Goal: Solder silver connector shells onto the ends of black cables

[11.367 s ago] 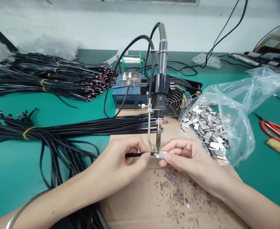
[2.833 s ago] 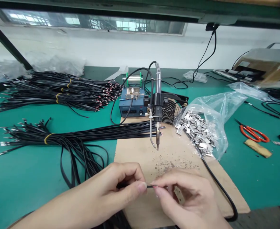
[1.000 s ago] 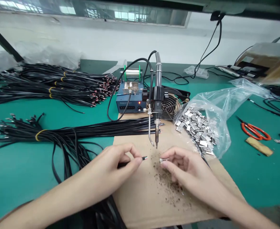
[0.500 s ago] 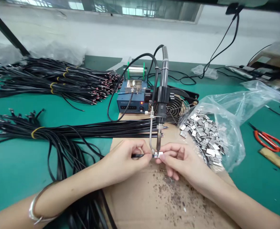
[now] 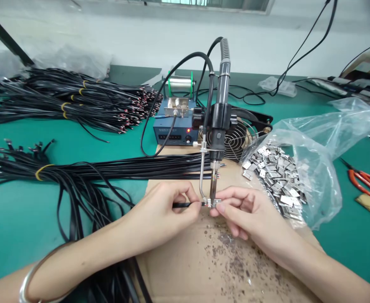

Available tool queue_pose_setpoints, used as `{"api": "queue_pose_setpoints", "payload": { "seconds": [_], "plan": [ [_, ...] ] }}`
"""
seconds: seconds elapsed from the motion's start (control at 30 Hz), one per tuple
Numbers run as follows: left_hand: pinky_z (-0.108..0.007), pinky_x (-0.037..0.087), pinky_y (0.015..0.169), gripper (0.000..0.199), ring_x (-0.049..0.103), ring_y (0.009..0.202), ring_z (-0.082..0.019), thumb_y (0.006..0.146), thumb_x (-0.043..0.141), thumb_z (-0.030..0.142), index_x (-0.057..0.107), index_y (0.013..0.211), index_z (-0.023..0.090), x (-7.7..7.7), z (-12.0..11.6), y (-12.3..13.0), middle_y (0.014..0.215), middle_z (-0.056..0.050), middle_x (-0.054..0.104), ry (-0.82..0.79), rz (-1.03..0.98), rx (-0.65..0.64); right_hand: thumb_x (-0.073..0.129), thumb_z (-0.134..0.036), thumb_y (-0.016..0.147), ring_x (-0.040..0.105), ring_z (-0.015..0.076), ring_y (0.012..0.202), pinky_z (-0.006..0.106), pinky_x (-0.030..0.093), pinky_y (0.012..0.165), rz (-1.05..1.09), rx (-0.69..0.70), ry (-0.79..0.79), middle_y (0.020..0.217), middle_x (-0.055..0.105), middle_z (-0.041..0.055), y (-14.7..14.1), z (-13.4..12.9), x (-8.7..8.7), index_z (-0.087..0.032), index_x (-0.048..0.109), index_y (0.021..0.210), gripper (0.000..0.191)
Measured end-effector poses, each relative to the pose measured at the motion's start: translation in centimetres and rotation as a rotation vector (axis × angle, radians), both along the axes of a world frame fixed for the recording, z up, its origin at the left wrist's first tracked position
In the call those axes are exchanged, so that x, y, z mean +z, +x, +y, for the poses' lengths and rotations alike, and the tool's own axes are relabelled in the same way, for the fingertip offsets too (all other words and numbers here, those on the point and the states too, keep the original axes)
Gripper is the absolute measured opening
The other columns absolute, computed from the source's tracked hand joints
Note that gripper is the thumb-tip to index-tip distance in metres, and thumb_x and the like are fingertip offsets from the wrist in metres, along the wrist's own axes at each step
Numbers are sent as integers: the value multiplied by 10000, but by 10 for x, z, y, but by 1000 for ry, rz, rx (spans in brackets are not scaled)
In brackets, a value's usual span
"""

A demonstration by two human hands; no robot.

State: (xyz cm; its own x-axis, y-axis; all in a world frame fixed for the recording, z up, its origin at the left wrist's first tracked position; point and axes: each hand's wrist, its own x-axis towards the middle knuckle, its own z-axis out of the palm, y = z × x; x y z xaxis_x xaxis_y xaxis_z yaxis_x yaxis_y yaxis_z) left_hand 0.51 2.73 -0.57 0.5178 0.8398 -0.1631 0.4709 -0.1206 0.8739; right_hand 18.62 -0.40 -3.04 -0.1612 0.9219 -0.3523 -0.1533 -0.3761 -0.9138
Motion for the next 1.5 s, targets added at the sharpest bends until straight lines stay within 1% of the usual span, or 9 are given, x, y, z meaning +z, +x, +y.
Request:
{"api": "queue_pose_setpoints", "payload": {
  "seconds": [0.13,0.4,0.53,0.8,0.97,1.1,1.23,1.37,1.5],
  "plan": [
    [-133,372,498,111,497,562,-76,750,526,157,540,640,167,2,-1,1,575,62,533,-13,-7,21,747,-178,645,407,16,328,119,255,315,8,12,5,663,728,51,0,0,2,-166,691,765,133],
    [-116,358,467,123,473,534,-65,759,536,167,580,644,165,7,-4,0,562,61,532,47,-14,28,772,-183,655,401,23,384,126,290,376,39,26,4,651,736,39,3,0,5,-187,719,784,139],
    [-115,351,458,130,479,531,-60,766,536,152,595,651,163,9,-5,-1,574,58,557,90,-20,10,792,-221,661,424,29,401,138,312,406,89,37,20,643,739,33,5,-1,4,-200,726,777,135],
    [-110,386,485,124,519,560,-62,763,542,145,595,651,159,8,-5,-1,605,53,592,58,-41,21,794,-287,685,521,42,474,135,369,467,131,56,-5,663,746,26,6,-3,3,-204,724,794,154],
    [-112,392,489,124,524,563,-66,762,540,149,594,651,161,10,-5,0,606,54,593,60,-25,16,803,-280,664,580,72,520,162,396,488,132,50,-16,656,743,29,5,-2,6,-194,714,791,177],
    [-129,397,496,129,535,576,-81,768,539,176,599,655,163,10,-4,0,622,43,603,67,36,10,785,-234,668,605,98,536,190,406,486,90,44,-16,641,737,22,3,-2,8,-197,708,779,141],
    [-153,409,519,130,554,604,-102,768,534,193,608,664,171,9,-4,-1,641,35,616,82,88,-6,771,-185,663,601,99,520,189,386,454,44,31,-6,626,732,18,2,-2,8,-192,699,764,125],
    [-154,397,514,126,542,600,-102,768,531,187,608,668,173,9,-5,-2,627,37,600,75,126,0,750,-182,684,578,79,491,172,339,417,23,45,8,611,722,10,1,-1,6,-191,699,781,110],
    [-143,397,523,132,529,595,-87,773,529,168,602,664,170,8,-5,-1,635,43,598,81,68,-6,749,-178,673,556,80,461,180,295,386,-11,43,23,629,729,28,1,-1,6,-182,702,778,116]
  ]
}}
